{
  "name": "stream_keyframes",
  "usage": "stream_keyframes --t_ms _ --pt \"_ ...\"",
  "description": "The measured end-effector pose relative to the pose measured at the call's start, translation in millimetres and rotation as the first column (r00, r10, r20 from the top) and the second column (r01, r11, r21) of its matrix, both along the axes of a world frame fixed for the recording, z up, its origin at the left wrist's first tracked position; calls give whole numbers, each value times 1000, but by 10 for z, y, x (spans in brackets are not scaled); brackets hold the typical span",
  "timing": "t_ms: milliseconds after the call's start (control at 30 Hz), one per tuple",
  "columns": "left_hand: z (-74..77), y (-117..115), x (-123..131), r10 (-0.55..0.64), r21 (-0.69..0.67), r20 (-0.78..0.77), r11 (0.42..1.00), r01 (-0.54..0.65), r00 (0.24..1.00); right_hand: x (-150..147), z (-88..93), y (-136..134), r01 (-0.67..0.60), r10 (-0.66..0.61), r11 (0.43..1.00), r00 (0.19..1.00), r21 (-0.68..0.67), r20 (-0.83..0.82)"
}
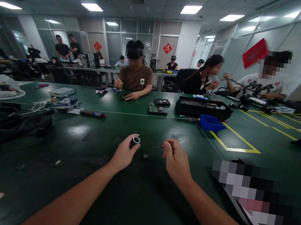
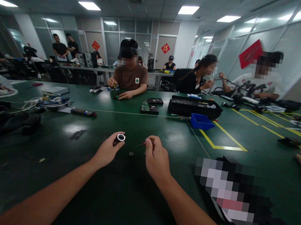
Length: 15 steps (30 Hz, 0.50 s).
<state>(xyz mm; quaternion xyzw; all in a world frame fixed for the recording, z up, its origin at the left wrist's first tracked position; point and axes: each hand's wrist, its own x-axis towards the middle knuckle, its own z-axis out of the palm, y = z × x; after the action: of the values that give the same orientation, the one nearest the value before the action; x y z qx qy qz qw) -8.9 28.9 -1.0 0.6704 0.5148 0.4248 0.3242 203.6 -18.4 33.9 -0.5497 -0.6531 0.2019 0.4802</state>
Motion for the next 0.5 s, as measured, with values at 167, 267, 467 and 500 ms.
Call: stream_keyframes --t_ms 167,267,467,500 --pt "121 9 -29 12 -134 56 991 -4 998 -1 -18 9 -12 12 1000 1000 11 -12" --pt "247 -46 -7 -55 -69 -168 997 44 984 4 -43 23 -10 10 1000 1000 18 1" --pt "247 -87 102 -222 -11 -497 968 250 839 1 -57 27 -10 10 1000 1000 12 17" --pt "217 -77 116 -224 -8 -548 965 263 806 -1 -56 26 -12 12 1000 1000 12 18"
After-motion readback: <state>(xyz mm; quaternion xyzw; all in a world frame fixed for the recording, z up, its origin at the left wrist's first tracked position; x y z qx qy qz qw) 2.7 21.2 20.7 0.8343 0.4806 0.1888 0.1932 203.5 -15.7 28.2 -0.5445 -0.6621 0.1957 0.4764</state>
